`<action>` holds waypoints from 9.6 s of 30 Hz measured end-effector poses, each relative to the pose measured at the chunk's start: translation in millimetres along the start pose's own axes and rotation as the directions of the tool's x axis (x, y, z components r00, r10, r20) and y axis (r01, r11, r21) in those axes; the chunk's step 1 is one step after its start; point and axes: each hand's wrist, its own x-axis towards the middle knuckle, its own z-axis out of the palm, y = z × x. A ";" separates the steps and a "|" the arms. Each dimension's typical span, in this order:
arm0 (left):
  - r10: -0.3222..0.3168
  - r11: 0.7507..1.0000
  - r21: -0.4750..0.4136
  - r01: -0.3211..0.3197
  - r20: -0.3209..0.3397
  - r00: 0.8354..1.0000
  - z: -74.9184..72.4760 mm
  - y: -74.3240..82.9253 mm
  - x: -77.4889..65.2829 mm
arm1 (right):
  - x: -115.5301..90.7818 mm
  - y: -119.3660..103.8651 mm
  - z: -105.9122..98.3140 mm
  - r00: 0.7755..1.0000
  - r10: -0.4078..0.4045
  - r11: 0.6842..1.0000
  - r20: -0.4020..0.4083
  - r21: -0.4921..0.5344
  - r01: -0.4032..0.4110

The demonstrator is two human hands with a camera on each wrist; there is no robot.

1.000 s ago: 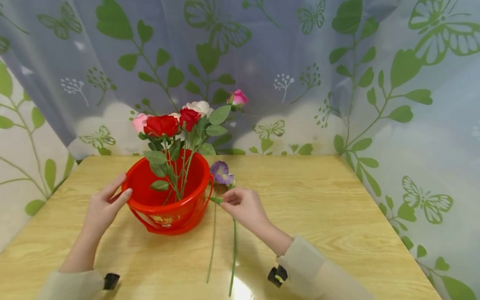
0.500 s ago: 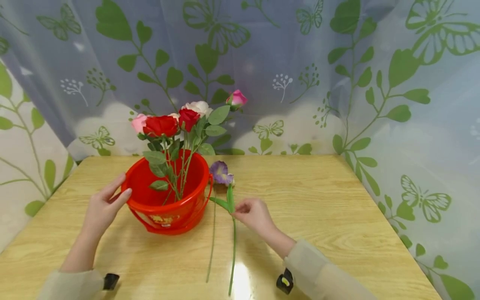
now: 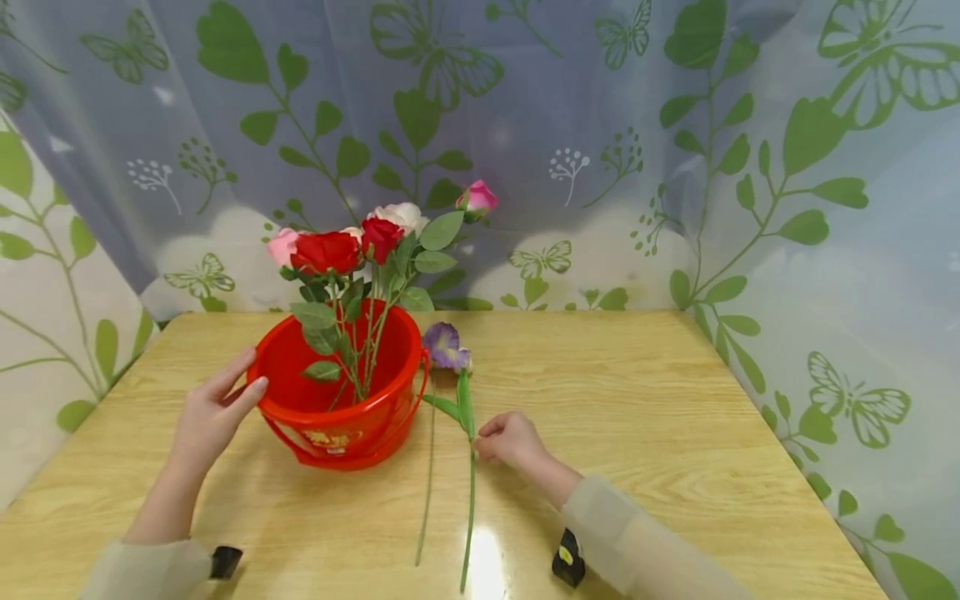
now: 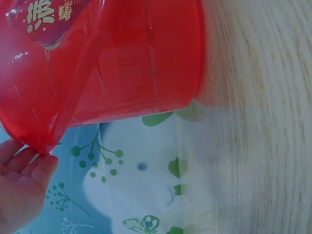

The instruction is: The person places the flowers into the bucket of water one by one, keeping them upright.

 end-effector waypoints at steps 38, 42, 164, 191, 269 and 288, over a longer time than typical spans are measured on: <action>-0.026 1.000 -0.005 0.026 0.001 1.000 -0.5 2.5 -1.9 | 3.6 -0.1 4.9 0.989 0.138 0.981 -0.053 0.148 -0.129; -0.026 1.000 -0.017 0.026 -0.002 1.000 -0.6 5.1 -2.3 | 3.9 -0.6 -7.2 0.986 0.158 0.959 -0.050 0.246 -0.141; -0.018 0.998 -0.055 0.018 -0.001 1.000 -0.2 0.1 -2.4 | 37.4 -141.9 42.9 0.849 -0.451 0.891 -0.276 -0.085 0.446; -0.019 1.000 -0.004 0.019 0.002 1.000 -0.9 0.1 -1.4 | 12.5 -99.2 15.6 0.892 -0.359 0.927 -0.275 0.006 0.375; -0.008 0.999 -0.042 0.007 -0.013 1.000 1.6 -1.4 -0.5 | 58.6 -22.1 52.3 0.998 0.053 0.999 -0.035 -0.009 -0.053; -0.009 0.999 -0.038 0.009 -0.015 1.000 -2.4 0.9 -1.6 | 157.7 100.7 10.3 0.989 -0.146 0.940 0.023 0.316 0.132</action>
